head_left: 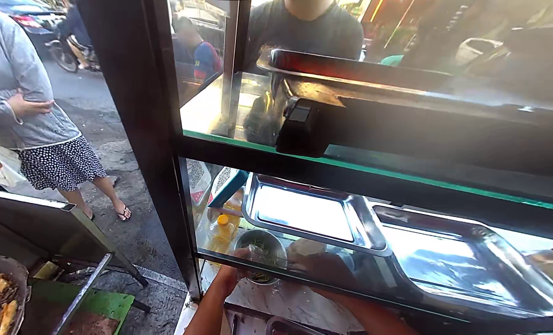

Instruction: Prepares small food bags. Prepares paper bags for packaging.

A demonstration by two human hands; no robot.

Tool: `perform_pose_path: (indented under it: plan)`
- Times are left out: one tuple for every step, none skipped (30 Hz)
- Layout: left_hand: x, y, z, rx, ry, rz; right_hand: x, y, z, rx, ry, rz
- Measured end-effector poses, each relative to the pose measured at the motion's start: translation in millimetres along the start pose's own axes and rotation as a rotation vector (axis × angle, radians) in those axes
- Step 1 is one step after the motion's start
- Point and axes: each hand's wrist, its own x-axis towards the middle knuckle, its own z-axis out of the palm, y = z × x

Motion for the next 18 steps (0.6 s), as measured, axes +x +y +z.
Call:
perform_pose_path:
  plan:
    - [0,1,2,0.009,-0.030,-0.006,2,1,2,0.008,0.004,-0.012]
    - [0,2,4,0.027,-0.061,-0.002,3,3,5,0.015,0.005,-0.021]
    - [0,4,4,0.043,-0.080,0.007,4,5,6,0.030,0.011,-0.023]
    - [0,6,3,0.049,-0.077,0.018,3,9,7,0.046,0.020,-0.019]
    - [0,7,1,0.038,-0.058,0.029,1,15,6,0.071,0.030,-0.014]
    - [-1,7,-2,0.024,-0.031,0.041,-2,23,8,0.105,0.055,-0.005]
    - [-1,6,-3,0.013,0.000,0.053,-4,30,11,0.139,0.069,0.015]
    - [-1,6,-3,0.004,0.033,0.069,-3,35,13,0.144,0.039,0.048]
    - [0,5,-3,-0.003,0.066,0.089,0,34,13,0.129,-0.042,0.097]
    - [0,3,-3,-0.006,0.090,0.109,3,25,12,0.098,-0.142,0.154]
    - [1,1,-2,-0.016,0.108,0.125,8,13,12,0.061,-0.230,0.211]
    - [1,0,0,-0.029,0.117,0.141,13,-1,13,0.036,-0.283,0.260]
    - [1,-1,1,-0.044,0.125,0.157,19,-13,15,0.014,-0.312,0.293]
    - [1,-2,2,-0.055,0.135,0.175,25,-22,18,0.006,-0.329,0.312]
    - [1,-3,3,-0.057,0.141,0.187,30,-27,20,-0.004,-0.337,0.319]
    - [1,-3,3,-0.052,0.146,0.193,34,-29,19,-0.008,-0.347,0.317]
    - [1,-1,3,-0.044,0.148,0.197,36,-28,15,-0.011,-0.360,0.304]
    - [1,0,3,-0.036,0.154,0.200,36,-26,11,-0.014,-0.366,0.288]
